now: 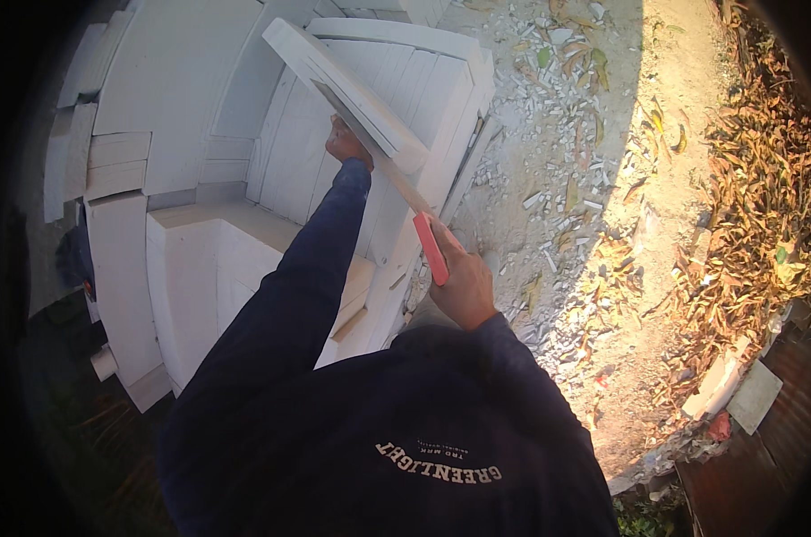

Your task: The person uses a hand saw to cut a white wooden plank resting on a stack of similar planks. They repeatedly saw through the wood, then lift and reposition the plank to continue cutting. The cut pieces are placed back onto the stack.

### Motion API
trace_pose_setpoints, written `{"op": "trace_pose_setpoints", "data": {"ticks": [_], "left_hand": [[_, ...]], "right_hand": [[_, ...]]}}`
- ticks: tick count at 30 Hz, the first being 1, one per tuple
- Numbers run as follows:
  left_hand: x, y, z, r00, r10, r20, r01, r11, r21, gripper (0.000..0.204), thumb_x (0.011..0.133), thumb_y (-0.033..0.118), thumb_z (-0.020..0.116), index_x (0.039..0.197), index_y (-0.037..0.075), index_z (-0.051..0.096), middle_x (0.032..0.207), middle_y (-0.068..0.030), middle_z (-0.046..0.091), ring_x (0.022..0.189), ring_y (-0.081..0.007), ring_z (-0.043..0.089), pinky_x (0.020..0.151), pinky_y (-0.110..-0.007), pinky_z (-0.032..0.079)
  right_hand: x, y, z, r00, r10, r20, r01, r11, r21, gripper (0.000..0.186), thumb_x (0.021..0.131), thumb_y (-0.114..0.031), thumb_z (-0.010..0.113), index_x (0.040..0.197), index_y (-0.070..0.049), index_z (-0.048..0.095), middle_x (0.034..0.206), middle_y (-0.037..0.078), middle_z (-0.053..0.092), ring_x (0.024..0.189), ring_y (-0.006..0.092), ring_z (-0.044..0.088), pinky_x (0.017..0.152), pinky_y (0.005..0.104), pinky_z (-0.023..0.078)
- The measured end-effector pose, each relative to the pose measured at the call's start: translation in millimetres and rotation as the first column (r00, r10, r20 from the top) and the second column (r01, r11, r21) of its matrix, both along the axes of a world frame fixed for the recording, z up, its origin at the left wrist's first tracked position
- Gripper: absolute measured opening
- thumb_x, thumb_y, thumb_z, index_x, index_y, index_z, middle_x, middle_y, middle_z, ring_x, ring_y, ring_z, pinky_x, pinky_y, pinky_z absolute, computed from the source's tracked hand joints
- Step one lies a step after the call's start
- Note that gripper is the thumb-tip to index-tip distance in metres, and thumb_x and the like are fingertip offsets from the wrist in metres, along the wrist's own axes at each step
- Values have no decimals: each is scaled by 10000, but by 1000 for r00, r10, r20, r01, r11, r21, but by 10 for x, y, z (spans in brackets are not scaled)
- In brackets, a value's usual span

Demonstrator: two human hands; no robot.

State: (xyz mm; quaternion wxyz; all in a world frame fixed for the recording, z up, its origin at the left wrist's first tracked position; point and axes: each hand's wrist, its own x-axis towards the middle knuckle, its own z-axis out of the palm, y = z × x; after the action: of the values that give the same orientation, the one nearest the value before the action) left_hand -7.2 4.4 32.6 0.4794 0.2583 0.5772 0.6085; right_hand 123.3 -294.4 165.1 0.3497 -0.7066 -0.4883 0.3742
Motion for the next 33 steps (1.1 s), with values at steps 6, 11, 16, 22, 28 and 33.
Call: {"op": "trace_pose_setpoints", "data": {"ticks": [6, 11, 16, 22, 28, 33], "left_hand": [[39, 74, -186, 976, 58, -209, -58, 998, 10, 506, 1080, 308, 514, 1210, -156, 668, 1016, -206, 755, 953, -211, 660, 878, -328, 495], [-36, 127, -421, 944, 87, -318, -72, 996, 58, 517, 1076, 323, 520, 1282, -133, 649, 1090, -175, 734, 933, -231, 673, 865, -332, 516], [39, 135, -418, 920, 163, -358, -131, 985, 110, 522, 1076, 325, 516, 1280, -138, 644, 1057, -190, 757, 918, -240, 677, 839, -351, 511], [38, 48, -154, 890, 19, -456, -27, 1000, -12, 518, 1084, 300, 502, 1282, -165, 615, 1214, -289, 711, 1146, -310, 691, 982, -331, 495], [41, 96, -241, 913, 135, -384, -109, 990, 91, 519, 1080, 305, 506, 1281, -160, 620, 1171, -287, 727, 1110, -308, 705, 956, -333, 505], [45, 104, -285, 947, 96, -306, -92, 995, 28, 517, 1075, 306, 506, 1333, -131, 605, 1261, -272, 699, 1171, -300, 682, 997, -323, 484]], "right_hand": [[179, -34, -180, 995, 101, 18, -102, 994, 32, 630, 868, -56, 657, 1484, -142, 557, 894, 239, 706, 773, 447, 684, 658, 491, 547], [118, -88, -206, 996, 89, 2, -89, 992, 91, 607, 880, -75, 687, 1473, -118, 567, 831, 240, 693, 733, 439, 682, 633, 484, 540], [36, -121, -242, 998, 21, 61, -26, 996, 82, 483, 889, -71, 688, 1371, -68, 649, 774, 256, 663, 722, 442, 679, 621, 464, 529], [444, 29, -166, 953, 86, -290, -107, 993, -57, 260, 882, -136, 744, 749, 31, 596, 603, 45, 486, 609, 91, 420, 539, 337, 412], [356, -48, -245, 973, 117, -201, -107, 992, 60, 159, 902, -108, 729, 1010, 8, 724, 660, 93, 625, 573, 173, 572, 581, 349, 471], [-29, -86, 38, 995, 33, -96, -23, 995, 102, 596, 891, -74, 681, 1474, -125, 568, 792, 224, 686, 711, 428, 689, 624, 449, 543]]}}
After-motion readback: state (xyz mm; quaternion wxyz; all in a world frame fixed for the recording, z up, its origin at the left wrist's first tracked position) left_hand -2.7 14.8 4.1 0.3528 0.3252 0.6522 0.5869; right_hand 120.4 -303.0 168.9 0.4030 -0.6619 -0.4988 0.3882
